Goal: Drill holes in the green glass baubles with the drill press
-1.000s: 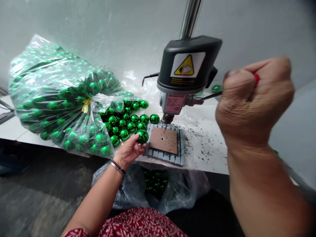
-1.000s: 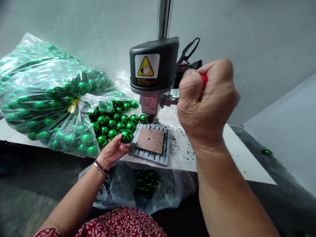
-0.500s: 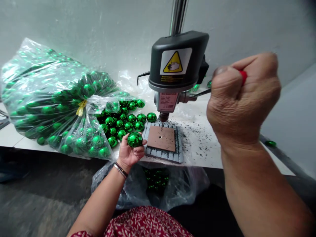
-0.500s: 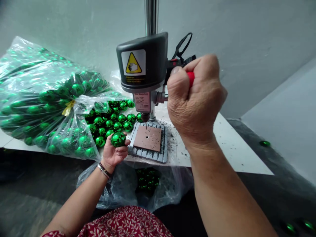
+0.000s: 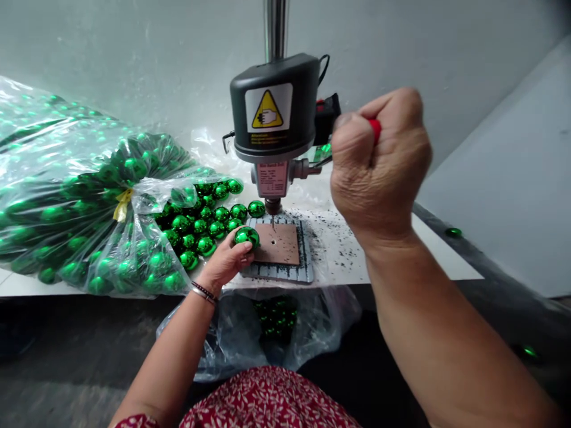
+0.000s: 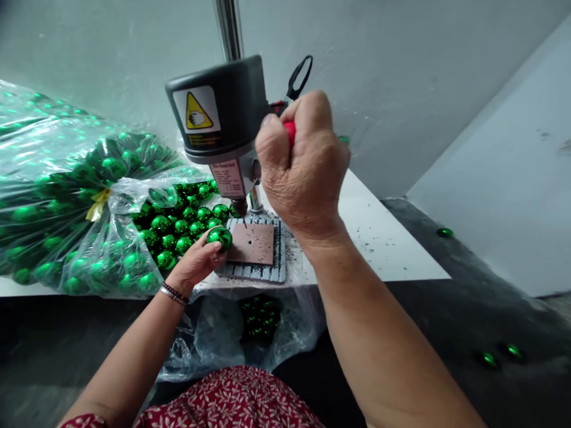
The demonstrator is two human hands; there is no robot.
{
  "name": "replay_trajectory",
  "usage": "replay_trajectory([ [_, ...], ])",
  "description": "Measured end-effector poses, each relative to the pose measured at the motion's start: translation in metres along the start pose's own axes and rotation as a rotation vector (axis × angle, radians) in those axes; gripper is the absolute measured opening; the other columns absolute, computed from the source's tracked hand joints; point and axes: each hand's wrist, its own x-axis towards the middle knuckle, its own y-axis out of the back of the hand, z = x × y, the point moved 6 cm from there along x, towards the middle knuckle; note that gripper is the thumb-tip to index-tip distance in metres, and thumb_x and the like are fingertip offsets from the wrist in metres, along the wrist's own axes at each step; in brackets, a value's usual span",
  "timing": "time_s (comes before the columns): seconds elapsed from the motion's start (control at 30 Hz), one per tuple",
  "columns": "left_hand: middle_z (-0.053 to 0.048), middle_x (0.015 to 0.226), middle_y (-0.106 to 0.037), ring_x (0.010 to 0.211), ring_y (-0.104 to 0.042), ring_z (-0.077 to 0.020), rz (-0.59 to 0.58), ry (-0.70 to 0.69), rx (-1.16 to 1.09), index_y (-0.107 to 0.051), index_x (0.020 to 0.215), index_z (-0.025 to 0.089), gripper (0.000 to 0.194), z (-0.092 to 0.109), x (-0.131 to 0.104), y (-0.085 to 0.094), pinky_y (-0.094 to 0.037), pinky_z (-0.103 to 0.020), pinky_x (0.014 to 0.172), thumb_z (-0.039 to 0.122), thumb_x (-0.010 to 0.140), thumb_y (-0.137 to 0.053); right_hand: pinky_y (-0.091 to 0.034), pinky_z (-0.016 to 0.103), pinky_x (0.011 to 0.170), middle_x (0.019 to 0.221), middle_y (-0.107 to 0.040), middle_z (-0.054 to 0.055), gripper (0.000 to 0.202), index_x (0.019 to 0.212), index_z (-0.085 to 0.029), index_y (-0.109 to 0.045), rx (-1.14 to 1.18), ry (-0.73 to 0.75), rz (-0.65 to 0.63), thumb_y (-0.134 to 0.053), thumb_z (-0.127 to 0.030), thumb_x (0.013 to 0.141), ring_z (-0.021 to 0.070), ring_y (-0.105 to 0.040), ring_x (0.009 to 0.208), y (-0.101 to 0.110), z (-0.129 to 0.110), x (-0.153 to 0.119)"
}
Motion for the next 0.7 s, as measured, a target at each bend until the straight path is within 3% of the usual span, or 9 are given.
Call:
replay_trajectory([
  [0.13, 0.005, 0.077, -0.053, 0.054, -0.051, -0.0041, 0.066, 0.026, 0.209, -0.051, 0.117, 0.021, 0.058, -0.004, 0.017, -0.003, -0.036, -0.016, 0.048, 0.033, 0.066, -0.077, -0.037, 0.020, 0.067, 0.070, -0.043, 0.001, 0.023, 0.077, -0.017, -0.042, -0.013, -0.007, -0.013, -0.040, -0.039, 0.084, 0.0059, -0.036, 0.062, 0.000, 0.001, 0.000],
  [0.37, 0.002, 0.076, -0.058, 0.052, -0.054, -0.0059, 0.048, 0.089, 0.440, -0.053, 0.125, 0.021, 0.058, -0.003, 0.032, -0.015, -0.044, -0.018, 0.049, 0.034, 0.072, -0.072, -0.039, 0.020, 0.068, 0.073, -0.043, 0.001, 0.023, 0.081, -0.018, -0.042, -0.028, -0.005, -0.035, -0.038, -0.040, 0.087, 0.0066, -0.043, 0.066, 0.001, 0.001, -0.002],
  [0.7, 0.002, 0.074, -0.058, 0.052, -0.054, -0.0070, 0.046, 0.079, 0.575, -0.046, 0.131, 0.020, 0.062, -0.003, 0.036, -0.021, -0.041, -0.017, 0.046, 0.029, 0.074, -0.068, -0.037, 0.021, 0.064, 0.071, -0.044, 0.001, 0.025, 0.078, -0.019, -0.039, 0.030, 0.027, 0.010, -0.035, -0.042, 0.085, 0.0074, -0.041, 0.065, 0.002, 0.000, -0.003],
])
